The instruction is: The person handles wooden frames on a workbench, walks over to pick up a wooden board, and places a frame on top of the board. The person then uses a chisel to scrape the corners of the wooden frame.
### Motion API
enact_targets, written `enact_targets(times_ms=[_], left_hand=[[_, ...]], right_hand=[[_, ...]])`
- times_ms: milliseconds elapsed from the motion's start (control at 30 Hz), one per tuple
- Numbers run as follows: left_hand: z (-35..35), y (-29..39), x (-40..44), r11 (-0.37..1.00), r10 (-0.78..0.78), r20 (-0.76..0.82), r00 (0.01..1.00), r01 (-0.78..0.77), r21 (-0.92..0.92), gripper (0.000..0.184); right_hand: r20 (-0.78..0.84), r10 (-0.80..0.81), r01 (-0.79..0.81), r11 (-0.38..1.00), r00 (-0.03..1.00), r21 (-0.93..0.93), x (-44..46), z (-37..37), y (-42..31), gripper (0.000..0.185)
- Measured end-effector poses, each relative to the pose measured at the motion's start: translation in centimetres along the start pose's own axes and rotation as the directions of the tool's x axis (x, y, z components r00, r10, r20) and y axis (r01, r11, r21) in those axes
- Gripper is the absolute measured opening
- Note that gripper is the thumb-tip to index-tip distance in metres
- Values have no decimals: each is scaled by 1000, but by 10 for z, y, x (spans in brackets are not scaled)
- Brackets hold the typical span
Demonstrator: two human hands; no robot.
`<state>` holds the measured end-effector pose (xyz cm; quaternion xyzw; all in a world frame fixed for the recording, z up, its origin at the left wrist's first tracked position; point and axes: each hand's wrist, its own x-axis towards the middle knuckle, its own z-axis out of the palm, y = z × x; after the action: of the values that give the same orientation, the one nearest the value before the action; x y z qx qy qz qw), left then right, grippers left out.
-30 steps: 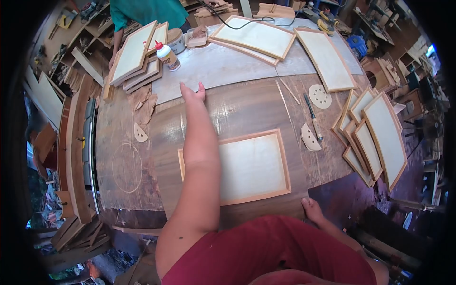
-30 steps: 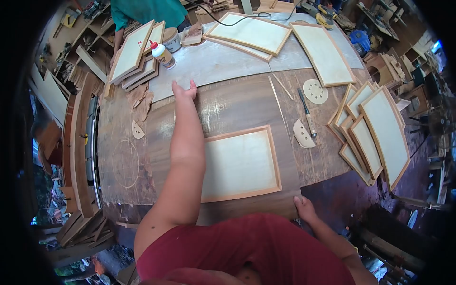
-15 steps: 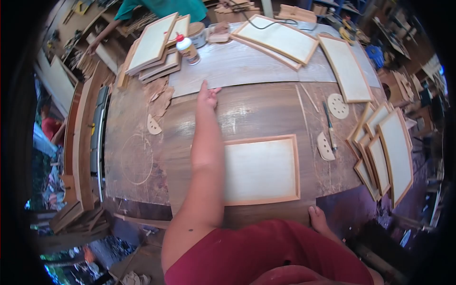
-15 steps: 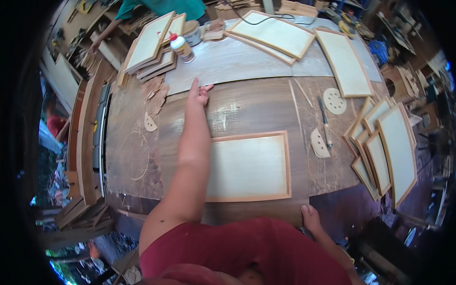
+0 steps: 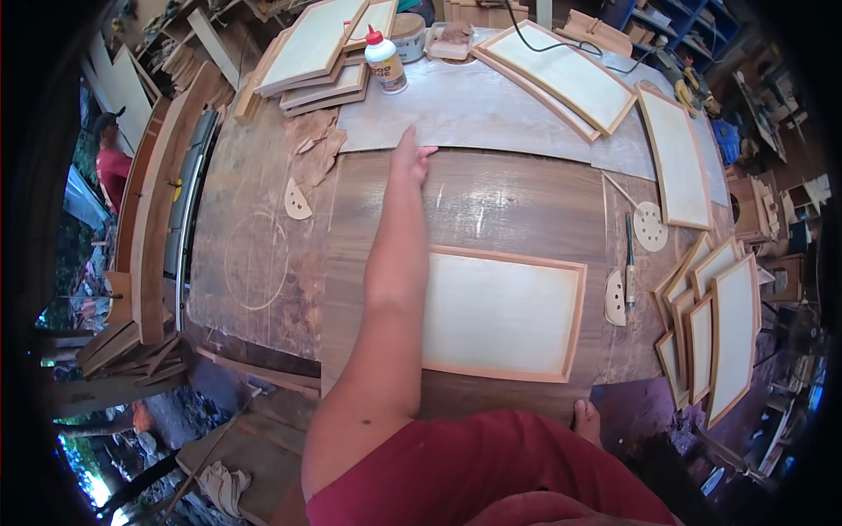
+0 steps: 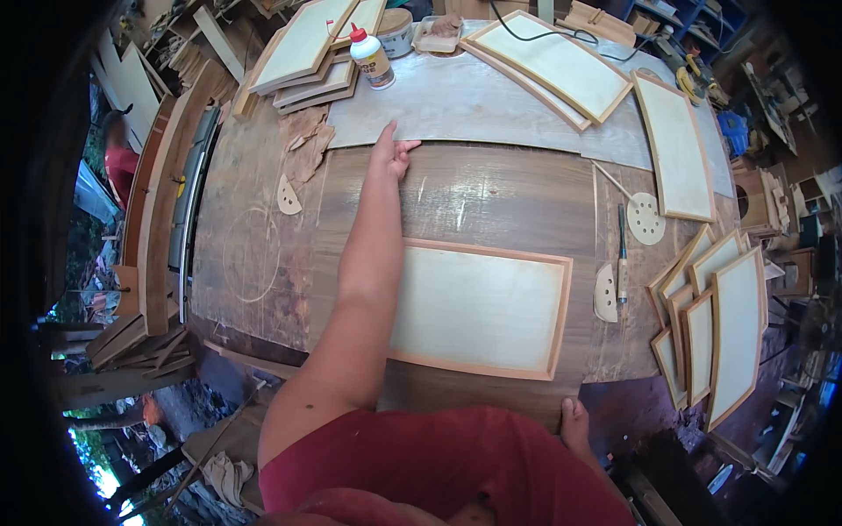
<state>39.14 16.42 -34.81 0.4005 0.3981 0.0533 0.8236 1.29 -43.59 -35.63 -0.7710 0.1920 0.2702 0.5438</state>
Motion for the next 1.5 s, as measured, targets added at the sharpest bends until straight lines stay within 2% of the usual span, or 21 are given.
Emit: enact_targets(times_ms=[67,133,267,333,367,433,467,533,733,800,1000,1067,1133,1200,1300,1333,1367,1400,1433,1467,1500], left_hand=[[3,-2,-6,999,11,-1,1000,-11,34,68],[0,1,0,1000,-20,29,999,19,20,69],[-6,-2,10,999,-47,8,999,47,2,69],[-7,-8,17,999,37,40,999,-36,-38,69],[-7,-7,18,999,12,47,999,-10,-31,69],[-5,-5,11,1000,-4,46,999,6,-26,68],[-3,-4,7,999,17,33,999,-16,-36,68],[-3,-4,9,999,-12,35,999,14,-47,71],[-5,0,19,988,-111,62,992,117,-97,78],[-5,-6,20,992,-26,-19,999,23,-121,76],[-12,-7,21,990,-29,46,999,35,-134,73],[-12,-7,22,983,-46,38,998,52,-174,73],[-18,-11,22,975,-72,28,997,76,-208,74],[-19,-10,23,960,-68,113,991,96,-265,80],[-20,-15,21,954,-41,148,988,82,-289,79],[-17,-16,17,954,-42,151,988,85,-289,79],[-12,-18,12,961,-21,72,997,40,-275,72],[-5,-19,7,966,4,-5,1000,-5,-257,66],[0,-19,2,966,6,3,1000,-5,-257,66],[2,-20,-4,980,41,-35,999,-47,-194,60],[0,-21,-9,988,78,-75,994,-87,-126,54]], right_hand=[[-5,-13,13,1000,1000,8,4,-3,8,37],[-15,53,-53,999,998,2,9,1,5,37],[-38,5,-5,1000,999,6,0,14,-23,37],[-39,-81,70,972,996,-225,-7,18,-43,38],[-72,-66,49,976,995,-210,-6,19,-39,38],[45,-96,104,966,994,-235,-1,14,-26,38],[17,-91,93,968,996,-232,-1,16,-34,38],[93,-39,62,964,995,-259,-5,26,-49,38],[122,0,16,992,993,-129,1,57,-27,39],[109,14,0,992,994,-127,0,60,-27,39],[79,-6,20,984,997,-177,-2,65,-21,38],[-19,1,-4,992,1000,-124,-3,69,-22,40],[-40,-8,5,997,999,-83,2,74,-7,41],[-65,-33,30,998,997,-50,6,73,-8,42],[-54,-100,90,982,994,-166,4,63,-37,44],[100,-41,78,917,994,-392,12,51,-46,45],[232,51,100,799,971,-593,22,39,-58,46],[245,220,-23,786,944,-618,24,29,-100,47],[254,381,-139,754,889,-642,30,20,-142,48],[168,171,-11,732,971,-681,46,13,-155,45],[92,-53,103,680,994,-726,62,7,-165,43]])
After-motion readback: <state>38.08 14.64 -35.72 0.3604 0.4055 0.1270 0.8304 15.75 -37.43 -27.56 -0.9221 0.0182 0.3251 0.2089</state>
